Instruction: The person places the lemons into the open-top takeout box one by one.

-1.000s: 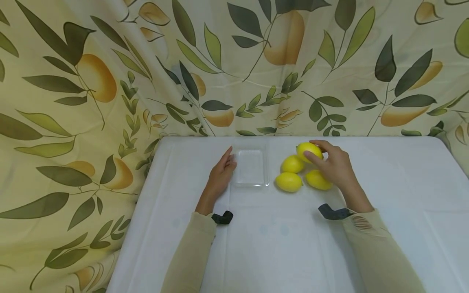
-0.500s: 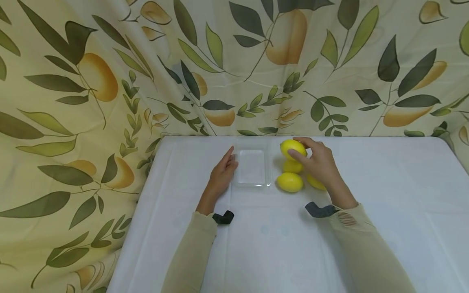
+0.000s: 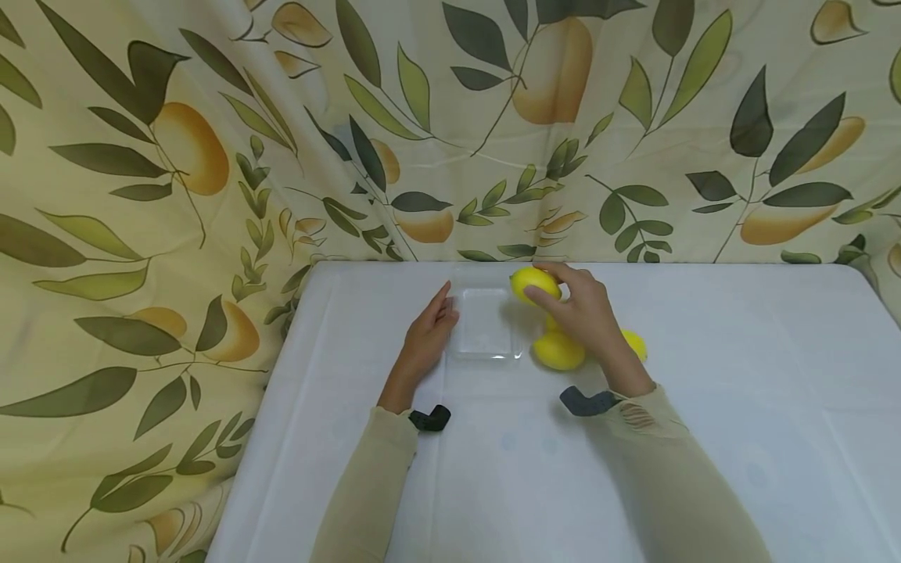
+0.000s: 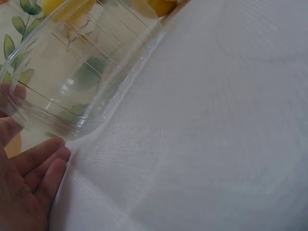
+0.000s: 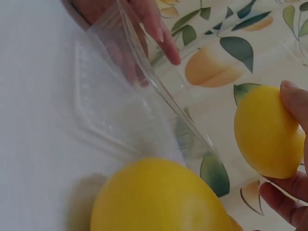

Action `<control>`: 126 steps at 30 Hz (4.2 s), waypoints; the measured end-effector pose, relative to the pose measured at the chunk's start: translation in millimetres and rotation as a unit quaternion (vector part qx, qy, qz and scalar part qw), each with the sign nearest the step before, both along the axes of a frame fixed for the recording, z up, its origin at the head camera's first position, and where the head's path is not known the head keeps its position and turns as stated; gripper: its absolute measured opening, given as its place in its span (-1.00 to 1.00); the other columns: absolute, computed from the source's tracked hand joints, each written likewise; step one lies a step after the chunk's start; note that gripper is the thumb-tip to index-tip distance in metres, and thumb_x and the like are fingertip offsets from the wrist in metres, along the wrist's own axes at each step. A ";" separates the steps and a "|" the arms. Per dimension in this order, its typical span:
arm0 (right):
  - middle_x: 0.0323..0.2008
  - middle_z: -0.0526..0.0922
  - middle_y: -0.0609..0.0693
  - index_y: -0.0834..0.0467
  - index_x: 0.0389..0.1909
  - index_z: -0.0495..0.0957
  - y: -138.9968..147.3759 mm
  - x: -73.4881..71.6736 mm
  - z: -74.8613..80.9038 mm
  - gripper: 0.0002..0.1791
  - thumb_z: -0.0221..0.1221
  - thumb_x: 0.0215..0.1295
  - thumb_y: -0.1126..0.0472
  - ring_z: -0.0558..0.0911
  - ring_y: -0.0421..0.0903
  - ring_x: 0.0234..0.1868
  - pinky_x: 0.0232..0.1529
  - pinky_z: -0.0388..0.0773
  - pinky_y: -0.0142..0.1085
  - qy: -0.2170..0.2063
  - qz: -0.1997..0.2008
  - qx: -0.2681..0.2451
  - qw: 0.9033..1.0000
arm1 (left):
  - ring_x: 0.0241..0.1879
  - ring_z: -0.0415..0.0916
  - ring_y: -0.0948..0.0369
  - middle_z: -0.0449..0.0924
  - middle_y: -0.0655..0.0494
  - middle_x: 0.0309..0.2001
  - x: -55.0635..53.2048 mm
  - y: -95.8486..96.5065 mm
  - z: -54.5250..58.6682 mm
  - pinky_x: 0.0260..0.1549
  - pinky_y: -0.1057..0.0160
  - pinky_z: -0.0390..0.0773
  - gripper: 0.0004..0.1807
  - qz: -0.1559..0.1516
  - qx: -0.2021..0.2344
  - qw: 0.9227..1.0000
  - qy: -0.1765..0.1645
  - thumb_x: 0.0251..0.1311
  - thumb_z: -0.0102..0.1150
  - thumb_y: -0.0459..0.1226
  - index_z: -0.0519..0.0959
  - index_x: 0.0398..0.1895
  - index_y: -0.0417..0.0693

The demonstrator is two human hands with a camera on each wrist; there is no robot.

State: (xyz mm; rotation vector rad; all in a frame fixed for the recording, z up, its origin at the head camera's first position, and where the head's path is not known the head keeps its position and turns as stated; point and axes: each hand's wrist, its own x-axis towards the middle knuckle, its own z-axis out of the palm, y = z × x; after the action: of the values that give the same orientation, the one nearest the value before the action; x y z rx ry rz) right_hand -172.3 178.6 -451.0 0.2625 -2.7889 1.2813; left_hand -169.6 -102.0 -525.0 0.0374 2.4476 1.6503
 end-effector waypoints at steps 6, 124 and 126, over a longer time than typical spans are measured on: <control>-0.03 0.67 0.03 -0.03 0.39 0.49 -13.3 -4.8 -3.4 -0.32 0.21 0.37 -0.28 0.43 0.05 -0.07 -0.12 0.29 -0.12 0.014 0.021 0.001 1.000 | 0.48 0.31 0.20 0.35 0.26 0.49 1.3 -0.4 0.6 0.51 0.00 0.25 -0.41 0.003 -0.004 1.000 0.004 0.49 0.00 0.08 0.11 0.49 0.82; 0.28 0.56 0.29 0.15 0.38 0.46 107.2 55.7 -5.2 -0.29 0.03 0.48 -0.29 0.34 0.42 0.29 0.10 0.25 0.45 -0.024 -0.034 0.190 0.981 | 0.40 0.37 0.25 0.45 0.31 0.40 2.7 2.5 5.9 0.50 0.05 0.28 -0.38 -0.008 -0.018 1.000 0.020 0.51 -0.04 0.04 0.09 0.57 0.63; 0.27 0.57 0.29 0.15 0.37 0.47 113.0 57.4 -9.5 -0.29 0.06 0.47 -0.28 0.34 0.43 0.27 0.06 0.26 0.45 -0.026 -0.031 0.191 0.981 | 0.41 0.37 0.26 0.44 0.32 0.40 2.7 3.1 6.2 0.50 0.04 0.27 -0.38 -0.007 -0.016 1.000 0.015 0.51 -0.04 0.06 0.08 0.56 0.67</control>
State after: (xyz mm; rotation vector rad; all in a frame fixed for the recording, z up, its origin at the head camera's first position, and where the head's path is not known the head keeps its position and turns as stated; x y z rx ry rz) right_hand -114.9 291.6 -460.5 0.1588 -3.0417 0.7399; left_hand -166.9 -98.9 -518.8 0.0750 2.4887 1.6161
